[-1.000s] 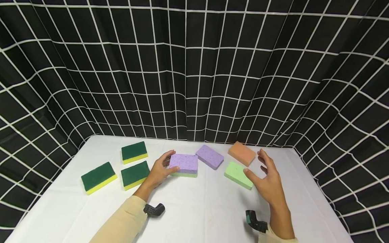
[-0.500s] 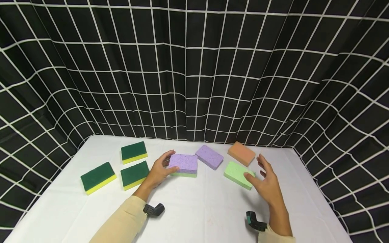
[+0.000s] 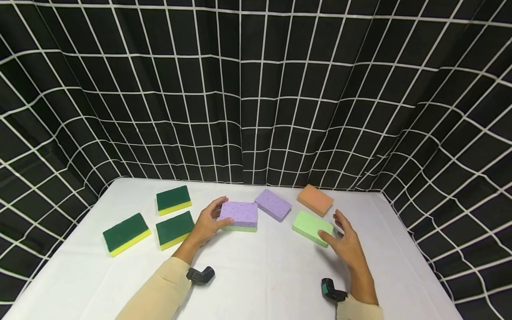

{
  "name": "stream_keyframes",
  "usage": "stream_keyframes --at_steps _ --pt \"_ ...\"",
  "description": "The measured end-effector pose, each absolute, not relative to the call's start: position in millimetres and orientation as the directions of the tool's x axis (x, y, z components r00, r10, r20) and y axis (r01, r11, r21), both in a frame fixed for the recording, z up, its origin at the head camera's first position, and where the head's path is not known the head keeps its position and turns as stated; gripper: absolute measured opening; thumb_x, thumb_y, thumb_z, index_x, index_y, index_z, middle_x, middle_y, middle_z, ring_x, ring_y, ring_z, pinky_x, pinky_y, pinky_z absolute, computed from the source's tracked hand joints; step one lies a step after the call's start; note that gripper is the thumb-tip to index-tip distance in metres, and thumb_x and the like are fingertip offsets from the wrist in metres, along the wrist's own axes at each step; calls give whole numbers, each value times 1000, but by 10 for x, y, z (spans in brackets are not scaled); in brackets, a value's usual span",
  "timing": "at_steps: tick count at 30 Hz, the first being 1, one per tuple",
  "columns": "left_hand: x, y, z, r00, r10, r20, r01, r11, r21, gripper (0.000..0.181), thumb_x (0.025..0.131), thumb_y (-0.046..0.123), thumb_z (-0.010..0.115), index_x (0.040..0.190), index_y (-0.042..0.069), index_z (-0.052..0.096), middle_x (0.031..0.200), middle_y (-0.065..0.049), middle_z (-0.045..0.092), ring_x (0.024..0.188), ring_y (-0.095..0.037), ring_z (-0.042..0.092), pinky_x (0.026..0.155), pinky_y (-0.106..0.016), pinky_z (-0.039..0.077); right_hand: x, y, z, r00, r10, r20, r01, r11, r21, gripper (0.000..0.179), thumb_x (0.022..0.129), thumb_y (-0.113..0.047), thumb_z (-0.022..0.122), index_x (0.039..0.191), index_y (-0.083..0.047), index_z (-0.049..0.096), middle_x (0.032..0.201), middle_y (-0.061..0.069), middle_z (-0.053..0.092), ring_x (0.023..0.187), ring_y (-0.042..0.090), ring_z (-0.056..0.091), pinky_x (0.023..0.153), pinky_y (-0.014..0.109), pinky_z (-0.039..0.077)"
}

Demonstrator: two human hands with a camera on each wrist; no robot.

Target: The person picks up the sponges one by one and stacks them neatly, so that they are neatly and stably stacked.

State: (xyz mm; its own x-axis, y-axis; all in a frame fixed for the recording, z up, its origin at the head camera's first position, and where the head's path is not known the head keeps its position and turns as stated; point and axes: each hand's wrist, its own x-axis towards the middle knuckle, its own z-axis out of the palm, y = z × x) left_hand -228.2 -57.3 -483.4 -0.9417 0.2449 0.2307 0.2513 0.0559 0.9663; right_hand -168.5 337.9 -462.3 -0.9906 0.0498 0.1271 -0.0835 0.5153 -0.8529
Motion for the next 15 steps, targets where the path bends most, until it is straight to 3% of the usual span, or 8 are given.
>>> stream_keyframes --at_steps 15 --pt "-2301 -580 -4838 -939 264 222 235 15 972 72 81 -4 75 142 -9 37 138 -28 43 114 -43 49 96 -51 40 -1689 3423 -4745 -999 21 -28 35 555 -831 100 88 -33 72 154 0 5 152 30 20 135 51 22 105 61 25"
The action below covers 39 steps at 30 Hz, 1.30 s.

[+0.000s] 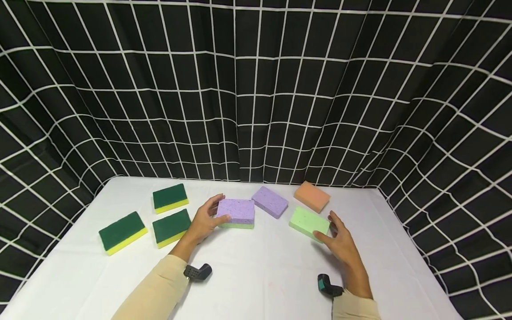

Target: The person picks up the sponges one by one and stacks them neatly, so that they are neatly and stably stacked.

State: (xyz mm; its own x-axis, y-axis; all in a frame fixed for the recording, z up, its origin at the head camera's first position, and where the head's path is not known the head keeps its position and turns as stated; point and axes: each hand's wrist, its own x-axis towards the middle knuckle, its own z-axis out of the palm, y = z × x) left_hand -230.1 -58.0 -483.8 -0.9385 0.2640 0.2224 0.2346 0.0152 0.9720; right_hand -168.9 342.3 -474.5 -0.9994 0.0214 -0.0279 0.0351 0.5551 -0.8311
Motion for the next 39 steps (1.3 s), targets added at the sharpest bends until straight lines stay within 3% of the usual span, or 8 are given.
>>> stream_keyframes --at_steps 13,19,27,39 --pt "-2320 -595 -4840 -942 262 208 216 2 976 72 80 -5 75 142 -7 38 138 -28 44 114 -41 49 95 -50 41 -1748 3368 -4828 -999 -10 -48 30 648 -761 97 85 -19 75 149 11 8 149 37 14 137 51 14 109 57 18" --pt "-2328 -588 -4857 -941 262 215 222 -2 975 73 80 -5 75 142 -8 37 138 -28 43 114 -41 50 95 -49 42 -1735 3355 -4813 -997 52 -50 72 705 -705 89 86 -17 72 149 11 15 148 36 21 135 50 22 107 56 24" --pt "-2329 -575 -4861 -942 258 214 220 -7 976 73 80 -4 75 142 -7 38 137 -27 44 114 -42 49 96 -51 40 -1665 3428 -4732 -994 94 -56 105 665 -740 89 87 -28 74 150 4 21 138 37 37 124 50 41 97 55 40" --pt "-2347 -587 -4893 -937 270 222 230 -1 973 73 80 -5 75 143 -7 37 139 -30 41 116 -44 48 97 -52 39 -1577 3516 -4542 -996 92 -4 60 615 -787 88 85 -22 75 151 4 22 139 36 37 126 50 38 100 54 36"
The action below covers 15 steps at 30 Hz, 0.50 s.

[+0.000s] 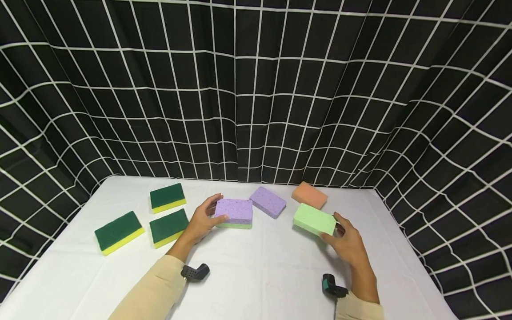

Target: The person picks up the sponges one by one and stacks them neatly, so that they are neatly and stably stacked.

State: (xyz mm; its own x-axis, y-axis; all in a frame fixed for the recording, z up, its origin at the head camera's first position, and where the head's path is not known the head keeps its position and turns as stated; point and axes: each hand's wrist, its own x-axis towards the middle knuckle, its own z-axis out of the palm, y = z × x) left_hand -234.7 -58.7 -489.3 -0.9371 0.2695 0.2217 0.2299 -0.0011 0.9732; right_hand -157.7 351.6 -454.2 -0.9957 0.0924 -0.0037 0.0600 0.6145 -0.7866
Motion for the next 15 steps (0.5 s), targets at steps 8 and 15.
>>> stream_keyframes --at_steps 8,15 --pt "-2467 -560 -5140 -947 222 231 239 13 971 75 79 -1 77 143 -4 39 139 -22 45 115 -38 49 97 -48 40 -1524 3497 -4366 -990 87 111 -30 636 -772 84 84 -17 76 150 4 26 141 31 38 126 47 41 98 42 40" --pt "-2474 -552 -5156 -953 196 230 242 39 970 75 78 1 79 143 -1 42 136 -15 49 112 -32 52 96 -44 42 -1475 3448 -4234 -979 70 192 -103 642 -759 84 84 -14 77 149 4 27 142 28 37 126 46 41 95 21 41"
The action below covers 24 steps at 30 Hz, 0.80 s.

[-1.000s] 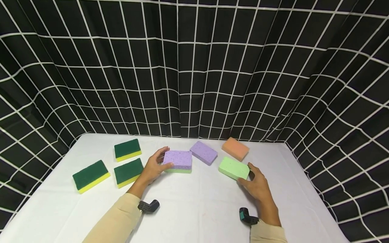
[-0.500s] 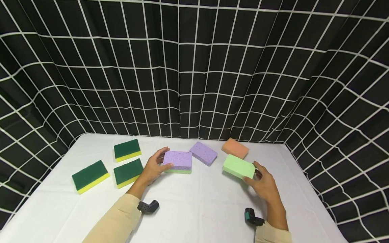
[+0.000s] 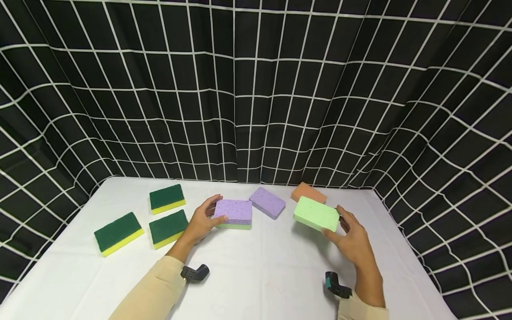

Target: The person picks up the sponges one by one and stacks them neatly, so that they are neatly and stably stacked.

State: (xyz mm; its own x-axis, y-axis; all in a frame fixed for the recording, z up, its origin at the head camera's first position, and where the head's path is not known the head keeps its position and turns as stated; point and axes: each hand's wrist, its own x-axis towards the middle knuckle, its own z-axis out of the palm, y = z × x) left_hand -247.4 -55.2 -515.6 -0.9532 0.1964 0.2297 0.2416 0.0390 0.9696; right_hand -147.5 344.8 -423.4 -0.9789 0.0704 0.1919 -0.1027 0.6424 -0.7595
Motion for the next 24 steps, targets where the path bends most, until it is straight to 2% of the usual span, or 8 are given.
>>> stream_keyframes --at_steps 2,4,12,17,20,24 --pt "-2473 -555 -5153 -954 196 225 237 39 971 75 78 1 79 143 0 42 136 -15 50 111 -33 53 96 -45 42 -1462 3435 -4201 -976 64 207 -119 637 -761 84 83 -12 77 149 5 28 142 27 37 126 46 41 91 11 39" --pt "-2473 -556 -5151 -956 196 221 232 38 972 75 77 0 79 143 0 43 136 -15 50 111 -33 52 96 -44 42 -1445 3420 -4169 -974 56 219 -136 630 -765 84 83 -11 78 149 5 28 142 27 37 126 46 41 88 6 36" --pt "-2397 -568 -5027 -948 234 218 226 10 974 73 80 -3 76 143 -6 39 138 -26 44 114 -42 49 97 -50 40 -1370 3337 -4043 -960 39 279 -194 627 -754 85 82 -13 79 150 0 29 141 21 40 124 43 44 88 6 37" --pt "-2307 -577 -4859 -940 258 224 234 10 972 70 81 -6 73 141 -9 37 138 -31 42 114 -45 48 96 -52 40 -1339 3300 -4000 -946 30 322 -228 644 -730 84 82 -12 79 150 -1 31 139 18 43 123 25 47 91 7 36" --pt "-2347 -572 -4921 -943 248 223 234 15 972 71 81 -4 74 142 -9 37 139 -29 42 114 -44 48 96 -52 39 -1330 3269 -3964 -935 24 353 -256 641 -724 83 81 -10 79 149 -1 32 140 18 43 121 13 47 92 8 36" --pt "-2428 -566 -5073 -949 226 220 234 36 972 74 81 -1 76 143 -6 37 140 -25 43 113 -40 49 95 -50 41 -1337 3210 -3921 -922 6 387 -302 615 -728 82 80 -7 79 149 -2 34 139 18 44 118 5 47 93 10 37"
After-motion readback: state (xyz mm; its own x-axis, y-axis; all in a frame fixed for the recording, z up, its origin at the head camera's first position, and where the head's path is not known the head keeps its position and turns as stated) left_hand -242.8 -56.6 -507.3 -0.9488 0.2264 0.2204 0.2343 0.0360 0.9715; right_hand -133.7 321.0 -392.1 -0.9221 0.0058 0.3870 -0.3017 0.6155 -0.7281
